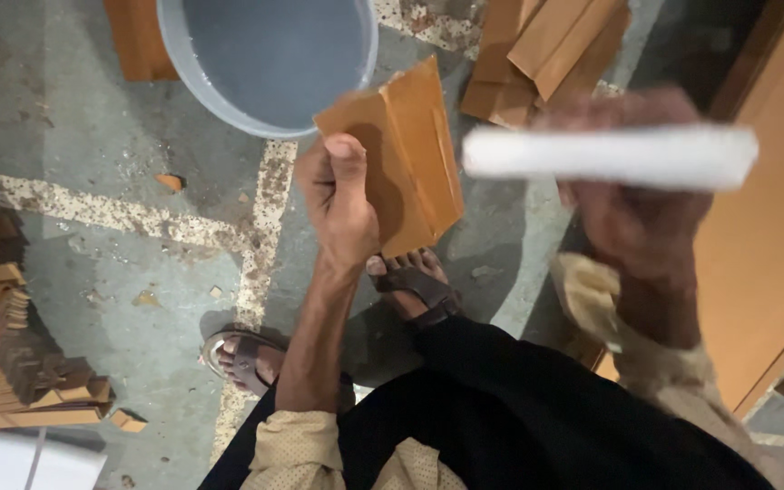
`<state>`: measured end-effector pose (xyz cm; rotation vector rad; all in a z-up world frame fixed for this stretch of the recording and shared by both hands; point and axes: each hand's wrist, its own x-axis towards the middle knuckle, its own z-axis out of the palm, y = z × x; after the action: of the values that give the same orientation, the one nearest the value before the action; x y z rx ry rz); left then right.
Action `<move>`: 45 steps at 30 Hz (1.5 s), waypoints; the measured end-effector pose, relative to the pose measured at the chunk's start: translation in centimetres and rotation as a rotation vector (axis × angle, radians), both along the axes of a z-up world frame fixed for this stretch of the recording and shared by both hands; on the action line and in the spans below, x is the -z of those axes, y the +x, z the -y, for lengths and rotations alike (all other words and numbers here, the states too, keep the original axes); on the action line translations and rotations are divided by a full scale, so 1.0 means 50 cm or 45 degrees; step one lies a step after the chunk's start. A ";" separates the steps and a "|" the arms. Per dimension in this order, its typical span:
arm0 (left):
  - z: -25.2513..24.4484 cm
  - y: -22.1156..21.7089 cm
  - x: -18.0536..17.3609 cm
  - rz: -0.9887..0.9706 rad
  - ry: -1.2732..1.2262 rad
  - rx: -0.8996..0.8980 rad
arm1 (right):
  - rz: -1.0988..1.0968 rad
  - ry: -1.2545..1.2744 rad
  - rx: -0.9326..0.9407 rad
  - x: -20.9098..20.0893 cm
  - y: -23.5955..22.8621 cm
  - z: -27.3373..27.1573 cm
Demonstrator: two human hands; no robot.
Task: The person repeatedly applies a liquid finish to small wooden pieces using a white applicator. They dip the applicator into a bucket of liquid and coat each piece individually, handling them one at a time.
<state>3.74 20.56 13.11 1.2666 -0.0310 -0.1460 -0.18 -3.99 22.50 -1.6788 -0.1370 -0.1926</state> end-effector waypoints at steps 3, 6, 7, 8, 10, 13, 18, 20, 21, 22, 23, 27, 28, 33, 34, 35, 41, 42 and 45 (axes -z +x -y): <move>0.004 0.004 -0.024 0.024 0.042 0.069 | -0.004 -0.166 0.007 0.001 0.056 -0.002; 0.001 0.008 -0.031 0.151 0.029 0.107 | 0.120 -0.266 -0.134 0.000 0.080 -0.014; -0.001 0.013 -0.026 0.189 0.024 0.101 | 0.134 -0.268 -0.188 0.000 0.081 -0.017; -0.003 0.012 -0.020 0.196 0.017 0.081 | 0.148 -0.269 -0.243 0.001 0.078 -0.020; -0.009 0.009 -0.003 0.186 -0.003 0.028 | 0.071 -0.236 -0.319 0.003 0.059 -0.024; -0.026 -0.001 0.031 0.168 -0.066 -0.066 | -0.052 -0.178 -0.424 0.013 0.003 -0.026; -0.039 -0.011 0.058 0.052 0.088 -0.318 | -0.271 -0.504 -0.386 0.036 -0.085 -0.011; -0.035 -0.006 0.050 0.023 0.002 -0.352 | -0.287 -0.296 -0.291 0.034 -0.102 0.006; -0.031 -0.001 0.042 0.026 -0.052 -0.346 | -0.284 -0.057 -0.215 0.034 -0.108 0.010; -0.024 0.010 0.034 0.037 -0.107 -0.335 | -0.278 0.181 -0.138 0.030 -0.114 0.011; -0.015 0.016 0.022 0.045 -0.169 -0.325 | -0.308 0.224 0.010 0.022 -0.121 0.010; 0.016 0.031 -0.036 0.005 -0.383 -0.359 | -0.359 0.507 0.421 -0.012 -0.126 -0.008; 0.020 0.031 -0.047 -0.014 -0.403 -0.384 | -0.354 0.564 0.483 -0.015 -0.125 -0.015; 0.038 0.027 -0.085 -0.051 -0.599 -0.388 | -0.221 0.637 0.698 -0.023 -0.092 -0.030; 0.042 0.020 -0.089 -0.036 -0.747 -0.324 | -0.191 0.575 0.709 -0.027 -0.089 -0.032; 0.043 0.014 -0.090 -0.007 -0.947 -0.234 | -0.159 0.512 0.725 -0.034 -0.090 -0.037; 0.045 -0.021 -0.063 -0.336 -0.930 -0.141 | -0.220 -0.069 0.822 -0.079 -0.080 -0.079; 0.046 -0.027 -0.054 -0.338 -0.925 -0.113 | -0.215 -0.072 0.858 -0.078 -0.065 -0.087; 0.052 -0.043 -0.023 -0.309 -0.940 -0.032 | 0.086 -0.147 0.836 -0.061 -0.020 -0.102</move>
<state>1.60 17.94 14.27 0.5068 0.1306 -0.2394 -1.18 1.13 25.56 -1.7856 0.3669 -0.7438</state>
